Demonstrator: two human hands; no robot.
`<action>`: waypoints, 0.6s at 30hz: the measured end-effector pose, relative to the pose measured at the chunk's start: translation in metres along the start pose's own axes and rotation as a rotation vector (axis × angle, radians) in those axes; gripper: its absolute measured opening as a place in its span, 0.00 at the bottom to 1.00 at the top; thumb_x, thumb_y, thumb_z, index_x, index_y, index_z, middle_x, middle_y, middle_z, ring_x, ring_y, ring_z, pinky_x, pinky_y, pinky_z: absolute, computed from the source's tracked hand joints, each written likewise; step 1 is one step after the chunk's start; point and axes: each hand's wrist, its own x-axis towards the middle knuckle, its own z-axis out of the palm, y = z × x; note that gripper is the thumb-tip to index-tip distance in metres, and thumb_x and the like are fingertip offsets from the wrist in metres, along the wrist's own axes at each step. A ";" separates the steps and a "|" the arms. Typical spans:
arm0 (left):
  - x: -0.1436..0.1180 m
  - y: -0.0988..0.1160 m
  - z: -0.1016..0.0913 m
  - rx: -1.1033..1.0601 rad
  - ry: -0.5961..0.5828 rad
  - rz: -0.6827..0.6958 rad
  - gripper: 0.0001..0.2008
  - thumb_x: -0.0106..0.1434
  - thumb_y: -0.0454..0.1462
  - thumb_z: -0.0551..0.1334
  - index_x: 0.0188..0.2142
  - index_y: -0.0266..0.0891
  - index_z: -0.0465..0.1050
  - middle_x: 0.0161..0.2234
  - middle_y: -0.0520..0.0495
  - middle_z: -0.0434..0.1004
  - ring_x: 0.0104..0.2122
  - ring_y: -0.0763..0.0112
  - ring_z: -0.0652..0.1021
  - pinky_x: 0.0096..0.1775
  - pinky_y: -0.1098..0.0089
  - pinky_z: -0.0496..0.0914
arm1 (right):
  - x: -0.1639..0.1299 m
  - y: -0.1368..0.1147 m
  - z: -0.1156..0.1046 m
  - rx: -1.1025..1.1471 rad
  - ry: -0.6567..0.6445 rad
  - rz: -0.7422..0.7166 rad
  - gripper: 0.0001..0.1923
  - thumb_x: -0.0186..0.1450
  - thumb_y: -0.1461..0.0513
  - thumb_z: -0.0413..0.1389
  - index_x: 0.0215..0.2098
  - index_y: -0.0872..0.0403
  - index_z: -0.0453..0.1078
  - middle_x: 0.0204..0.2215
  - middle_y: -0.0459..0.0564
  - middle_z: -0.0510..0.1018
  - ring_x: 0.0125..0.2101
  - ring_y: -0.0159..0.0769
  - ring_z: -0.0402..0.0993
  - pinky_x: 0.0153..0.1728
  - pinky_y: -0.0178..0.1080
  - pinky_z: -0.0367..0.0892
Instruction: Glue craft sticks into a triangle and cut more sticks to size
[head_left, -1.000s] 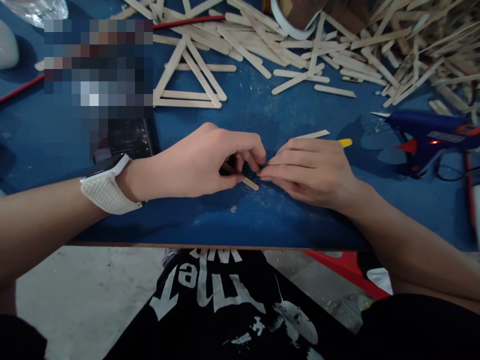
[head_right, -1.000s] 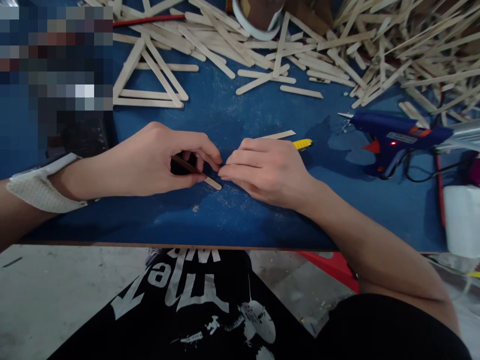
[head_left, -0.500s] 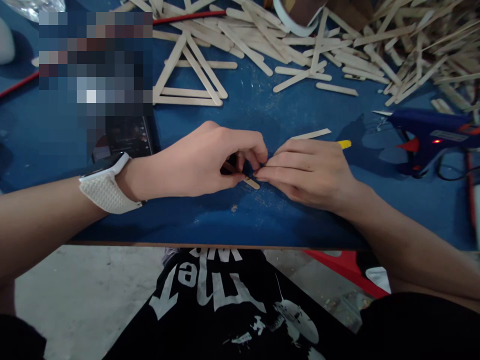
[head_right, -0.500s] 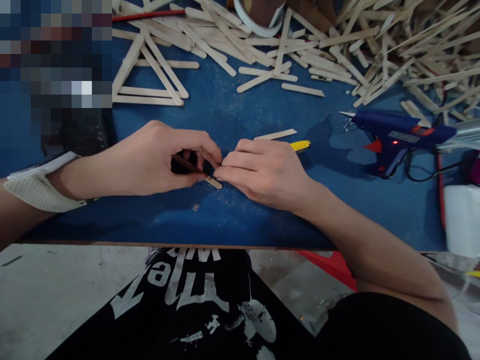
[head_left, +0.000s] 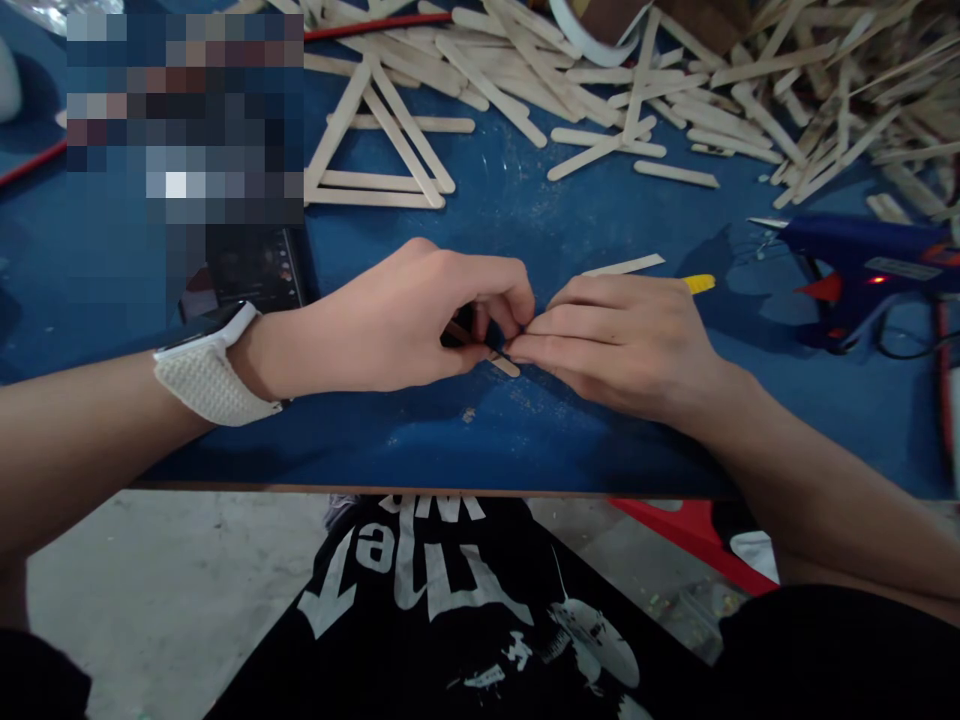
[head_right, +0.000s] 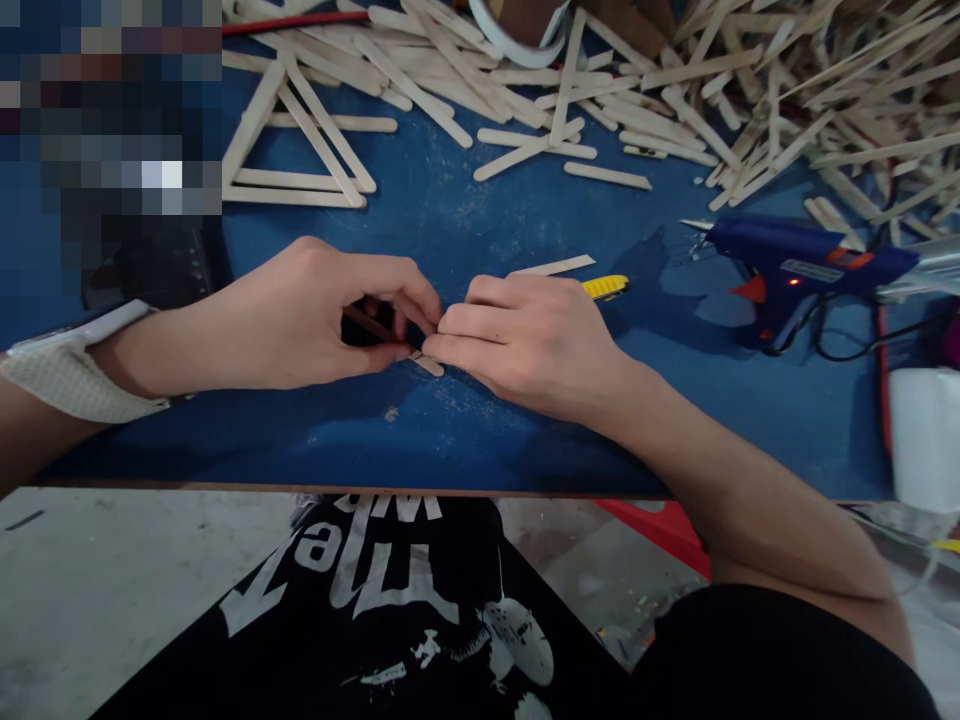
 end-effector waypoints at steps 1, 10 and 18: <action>0.000 0.000 0.000 0.000 -0.002 0.001 0.14 0.73 0.30 0.68 0.55 0.44 0.85 0.49 0.48 0.95 0.47 0.65 0.92 0.49 0.69 0.81 | 0.000 0.000 0.000 0.000 -0.008 0.013 0.11 0.85 0.65 0.63 0.60 0.47 0.86 0.47 0.47 0.93 0.45 0.41 0.87 0.43 0.44 0.78; 0.002 0.003 0.001 0.027 0.010 0.005 0.13 0.72 0.30 0.68 0.53 0.43 0.83 0.47 0.48 0.94 0.44 0.65 0.91 0.46 0.69 0.80 | -0.002 -0.003 -0.004 -0.027 -0.070 0.022 0.11 0.86 0.64 0.61 0.60 0.47 0.84 0.48 0.48 0.92 0.45 0.41 0.86 0.43 0.45 0.77; 0.001 0.004 0.001 0.049 0.013 -0.009 0.14 0.71 0.31 0.67 0.53 0.45 0.83 0.43 0.50 0.94 0.42 0.65 0.91 0.46 0.69 0.81 | 0.004 -0.003 -0.010 -0.044 -0.073 -0.028 0.10 0.87 0.63 0.60 0.57 0.50 0.85 0.44 0.48 0.89 0.42 0.41 0.83 0.39 0.45 0.71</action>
